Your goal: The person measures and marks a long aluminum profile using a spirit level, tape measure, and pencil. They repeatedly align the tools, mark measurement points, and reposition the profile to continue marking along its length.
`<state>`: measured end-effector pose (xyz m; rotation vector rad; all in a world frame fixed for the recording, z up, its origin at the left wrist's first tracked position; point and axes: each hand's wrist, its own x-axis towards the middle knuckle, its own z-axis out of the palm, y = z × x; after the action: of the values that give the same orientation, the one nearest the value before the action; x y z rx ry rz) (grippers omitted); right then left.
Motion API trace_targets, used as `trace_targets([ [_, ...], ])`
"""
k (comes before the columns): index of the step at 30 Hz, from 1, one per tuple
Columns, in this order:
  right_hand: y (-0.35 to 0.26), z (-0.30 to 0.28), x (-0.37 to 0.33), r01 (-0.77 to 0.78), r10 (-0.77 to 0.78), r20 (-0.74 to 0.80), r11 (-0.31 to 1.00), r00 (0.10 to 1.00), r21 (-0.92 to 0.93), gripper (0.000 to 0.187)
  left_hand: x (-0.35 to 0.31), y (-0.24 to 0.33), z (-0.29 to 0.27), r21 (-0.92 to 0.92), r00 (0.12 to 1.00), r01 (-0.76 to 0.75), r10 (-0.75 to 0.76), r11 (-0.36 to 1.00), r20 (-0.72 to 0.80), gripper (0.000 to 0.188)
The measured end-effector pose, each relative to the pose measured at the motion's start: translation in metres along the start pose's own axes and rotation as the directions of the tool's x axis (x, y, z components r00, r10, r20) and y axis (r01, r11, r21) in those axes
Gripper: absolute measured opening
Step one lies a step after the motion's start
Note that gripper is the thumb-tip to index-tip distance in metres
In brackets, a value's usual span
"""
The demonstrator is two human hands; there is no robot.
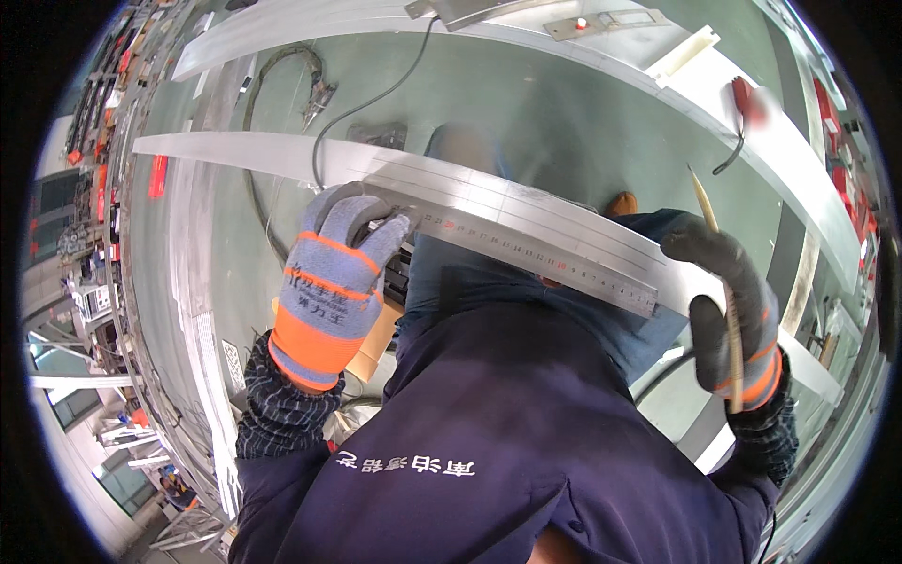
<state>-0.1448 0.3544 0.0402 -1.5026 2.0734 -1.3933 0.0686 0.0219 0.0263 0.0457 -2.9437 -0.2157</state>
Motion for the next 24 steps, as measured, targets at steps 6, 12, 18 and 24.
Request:
trace_targets([
  [6,-0.002,0.022,0.065,-0.014,-0.040,0.161,0.946,0.986,0.323,0.036,0.001,0.002,0.002,0.029,1.000,0.013,-0.013,1.000,0.005,0.048],
  [12,0.008,0.079,0.142,0.156,-0.223,0.294,0.959,0.929,0.235,0.019,-0.002,0.001,0.004,0.001,1.000,0.014,-0.014,1.000,-0.003,0.043],
  [18,0.027,0.122,0.161,0.017,-0.145,0.322,0.929,0.936,0.369,0.018,-0.002,-0.001,0.010,0.035,1.000,0.001,-0.001,0.999,-0.003,0.040],
  [24,0.038,0.132,0.166,0.024,-0.101,0.377,0.979,0.921,0.203,0.025,-0.002,0.000,0.008,0.031,1.000,0.019,-0.019,0.999,0.005,0.040],
])
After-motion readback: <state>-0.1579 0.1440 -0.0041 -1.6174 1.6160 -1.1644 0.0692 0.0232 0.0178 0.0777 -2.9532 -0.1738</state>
